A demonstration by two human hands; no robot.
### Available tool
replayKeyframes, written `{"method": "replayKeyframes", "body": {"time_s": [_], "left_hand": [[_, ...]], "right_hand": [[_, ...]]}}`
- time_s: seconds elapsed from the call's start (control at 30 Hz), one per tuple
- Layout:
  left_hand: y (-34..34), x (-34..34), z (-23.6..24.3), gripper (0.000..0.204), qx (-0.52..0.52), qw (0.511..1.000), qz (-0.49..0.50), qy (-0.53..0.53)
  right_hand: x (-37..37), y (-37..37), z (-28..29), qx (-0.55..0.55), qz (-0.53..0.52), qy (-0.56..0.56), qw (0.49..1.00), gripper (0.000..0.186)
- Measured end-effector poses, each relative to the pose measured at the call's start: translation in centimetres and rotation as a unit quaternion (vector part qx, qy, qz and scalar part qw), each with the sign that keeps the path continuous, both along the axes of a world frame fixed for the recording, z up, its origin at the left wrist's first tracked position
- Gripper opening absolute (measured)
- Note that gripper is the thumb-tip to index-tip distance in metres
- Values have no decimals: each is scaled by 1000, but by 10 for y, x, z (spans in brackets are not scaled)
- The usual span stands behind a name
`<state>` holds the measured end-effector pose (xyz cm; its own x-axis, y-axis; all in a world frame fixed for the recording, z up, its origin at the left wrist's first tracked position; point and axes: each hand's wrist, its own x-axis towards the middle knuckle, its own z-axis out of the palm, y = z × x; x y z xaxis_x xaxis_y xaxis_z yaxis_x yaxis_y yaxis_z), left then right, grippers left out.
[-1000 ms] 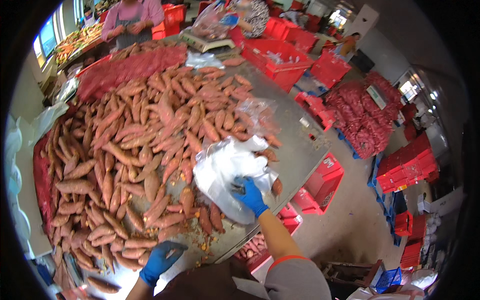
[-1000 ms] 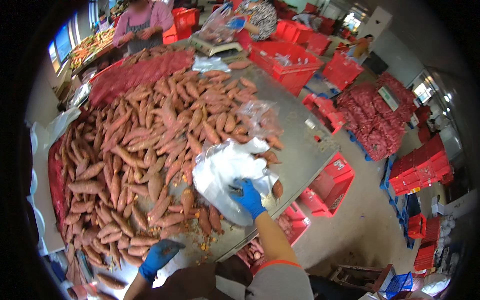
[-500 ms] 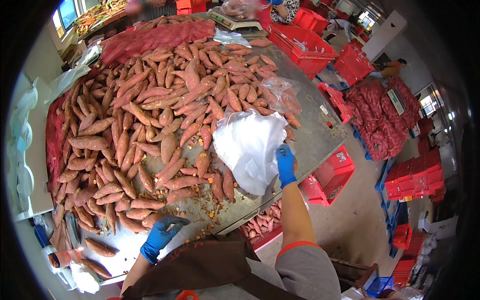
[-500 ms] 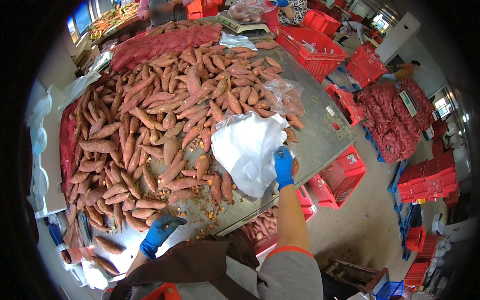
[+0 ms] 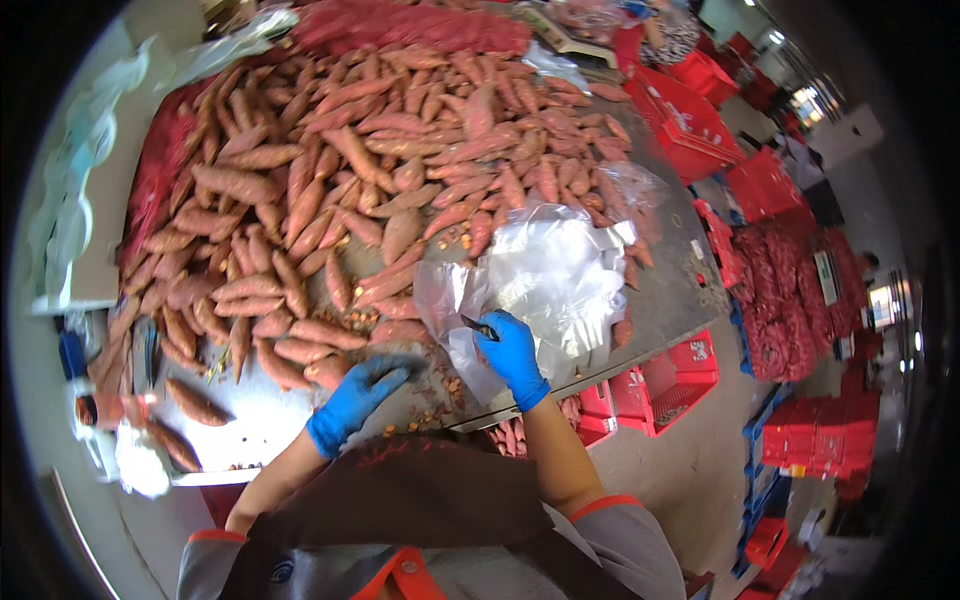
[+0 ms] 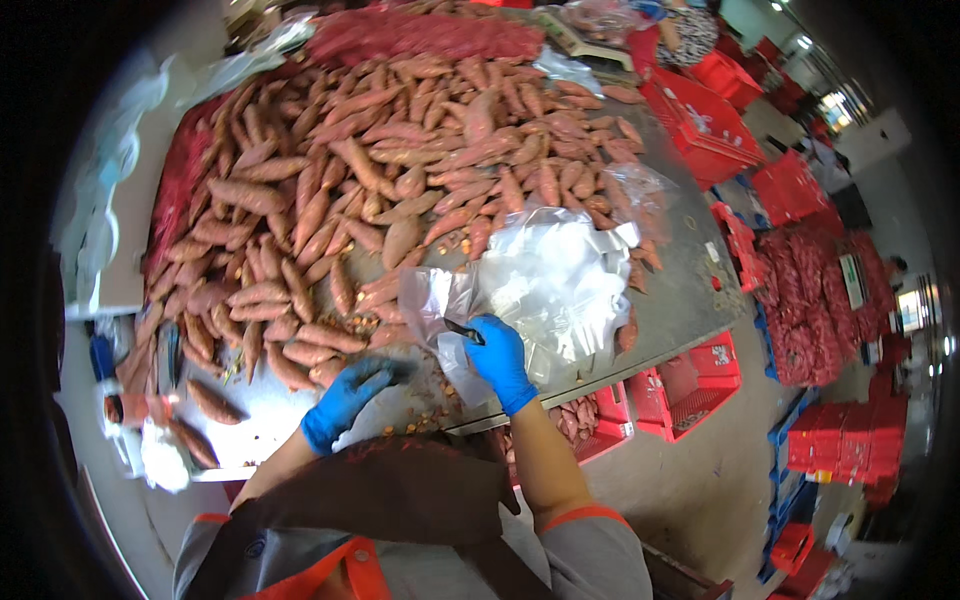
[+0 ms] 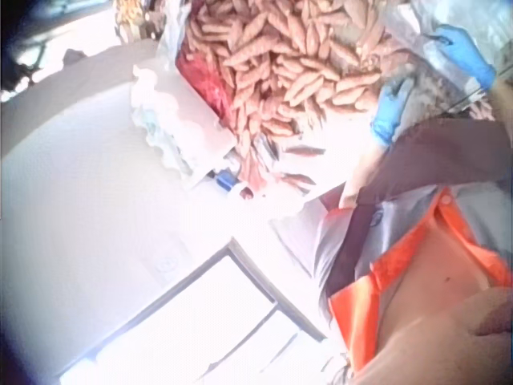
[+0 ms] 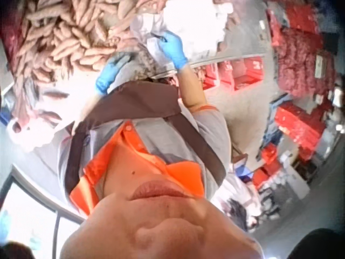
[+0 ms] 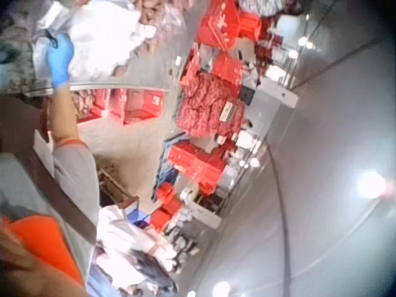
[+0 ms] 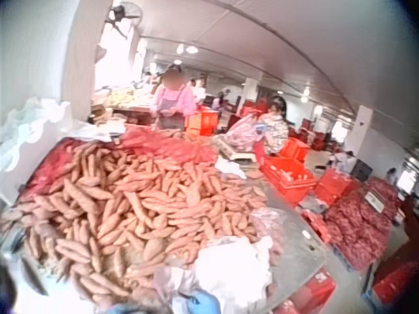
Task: The person picks sweet potatoes from a large pile on a table, breaks off small sprouts or ends by hand, and places the cleaned potatoes into a plastic bag. The person repeats this process continuously, handling the potatoes one at a time.
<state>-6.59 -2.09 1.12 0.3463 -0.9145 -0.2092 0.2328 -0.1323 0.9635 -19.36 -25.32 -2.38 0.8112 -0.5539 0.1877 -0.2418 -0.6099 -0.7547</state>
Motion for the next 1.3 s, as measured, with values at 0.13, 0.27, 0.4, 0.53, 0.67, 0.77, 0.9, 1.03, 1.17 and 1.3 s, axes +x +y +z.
{"method": "replayKeyframes", "body": {"time_s": [0.13,0.27,0.4,0.53,0.67,0.77,0.9,1.03,1.17,1.3], "left_hand": [[-24,-4,16,39,-23,994,41,99],[-34,2,-32,35,60,992,81,82],[-26,11,-23,32,72,977,166,113],[-12,13,-20,38,-36,953,244,174],[-6,16,-26,30,13,961,216,170],[0,16,-43,14,-51,926,291,234],[30,44,-3,18,-139,916,221,304],[47,53,-16,17,-129,912,267,285],[65,51,-44,16,-106,916,305,238],[82,51,-50,19,27,926,361,109]], "right_hand": [[7,41,7,37,-41,15,998,18],[5,58,5,40,-7,-16,999,18],[6,64,9,76,8,-31,997,16],[15,75,12,100,32,-33,994,12],[26,89,16,130,87,-22,987,15],[27,83,7,360,34,-35,932,12],[19,55,25,479,-44,26,876,20],[26,77,17,586,-37,-2,810,48],[50,84,35,505,30,30,862,30],[46,79,13,361,33,16,932,20]]}}
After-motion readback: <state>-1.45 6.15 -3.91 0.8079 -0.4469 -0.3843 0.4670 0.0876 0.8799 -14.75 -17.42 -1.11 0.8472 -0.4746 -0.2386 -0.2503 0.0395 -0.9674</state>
